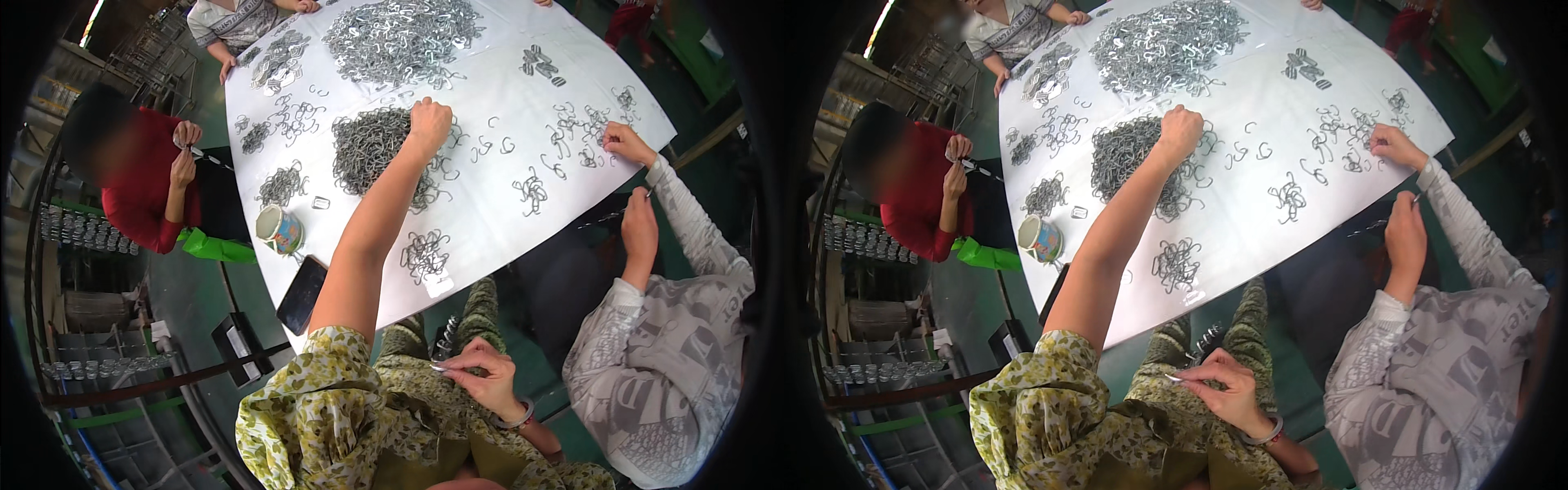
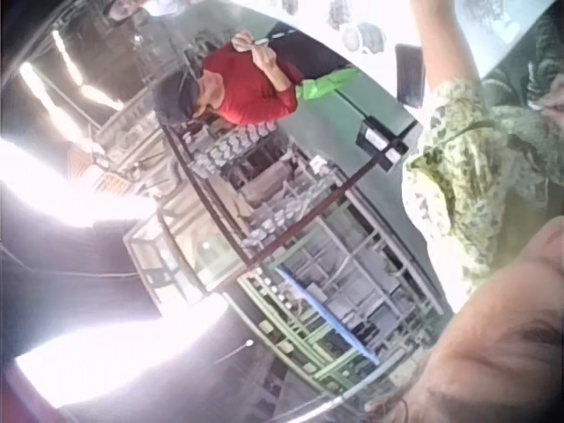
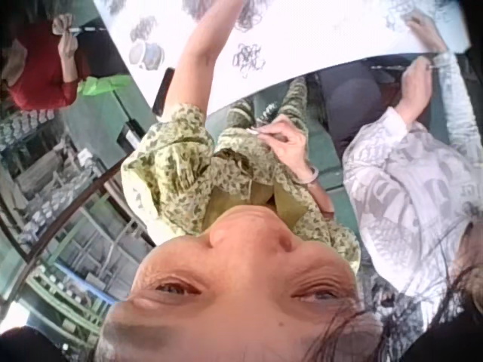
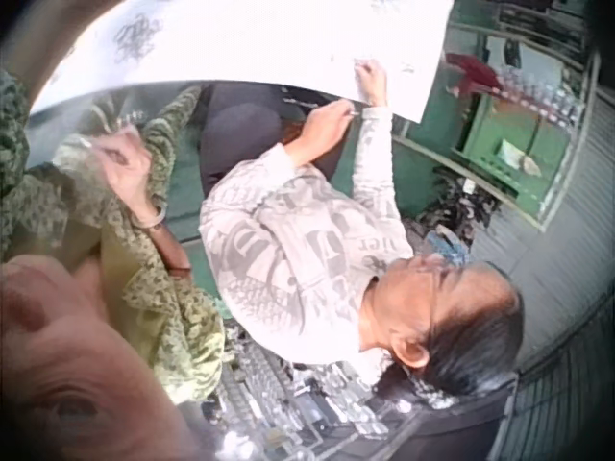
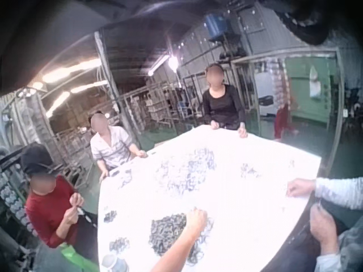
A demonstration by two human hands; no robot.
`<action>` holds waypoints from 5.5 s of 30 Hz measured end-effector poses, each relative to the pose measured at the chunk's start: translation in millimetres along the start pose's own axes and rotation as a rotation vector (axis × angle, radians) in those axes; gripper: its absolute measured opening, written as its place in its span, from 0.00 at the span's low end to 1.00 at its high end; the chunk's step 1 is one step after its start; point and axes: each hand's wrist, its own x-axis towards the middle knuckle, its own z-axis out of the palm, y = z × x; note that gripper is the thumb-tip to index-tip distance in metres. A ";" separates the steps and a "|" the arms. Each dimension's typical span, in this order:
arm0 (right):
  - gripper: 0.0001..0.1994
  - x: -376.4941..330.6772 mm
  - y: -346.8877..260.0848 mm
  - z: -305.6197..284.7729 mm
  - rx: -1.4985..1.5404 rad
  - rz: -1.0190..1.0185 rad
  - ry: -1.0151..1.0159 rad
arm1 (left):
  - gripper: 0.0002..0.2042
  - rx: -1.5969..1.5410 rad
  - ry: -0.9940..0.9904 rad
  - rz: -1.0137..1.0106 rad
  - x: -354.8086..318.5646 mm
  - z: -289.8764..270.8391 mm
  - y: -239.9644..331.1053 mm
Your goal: The person sits at a table with several others and repeatedly picks up small metal clips and rectangular metal pieces, joining them together by hand. The person places the assembled units into a black tray and occasionally gathers loose clips from the table.
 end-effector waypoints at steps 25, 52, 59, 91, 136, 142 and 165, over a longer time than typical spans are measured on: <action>0.08 -4.2 -9.6 18.3 0.039 -0.015 0.268 | 0.07 -1.498 0.132 -0.108 -309.7 -181.8 83.1; 0.09 -5.9 -15.8 48.9 0.031 -0.169 0.123 | 0.08 -1.336 0.772 0.138 -386.8 -143.0 108.0; 0.09 94.7 -8.8 36.7 -0.210 0.028 0.059 | 0.11 -1.357 0.701 0.159 -406.6 -137.3 97.6; 0.13 64.4 -23.9 51.1 0.156 0.074 -0.104 | 0.07 -1.344 0.633 -0.026 -395.3 -129.3 82.5; 0.11 22.7 -13.7 6.3 0.007 -0.098 0.015 | 0.07 -0.378 0.164 0.215 -44.6 22.7 -0.7; 0.11 7.7 -31.7 21.2 -0.027 -0.100 -0.015 | 0.08 -0.098 0.121 0.168 -42.7 19.3 9.1; 0.08 -4.7 -51.6 38.4 -0.089 -0.194 0.082 | 0.07 -1.227 0.159 -0.154 -261.4 -125.6 47.2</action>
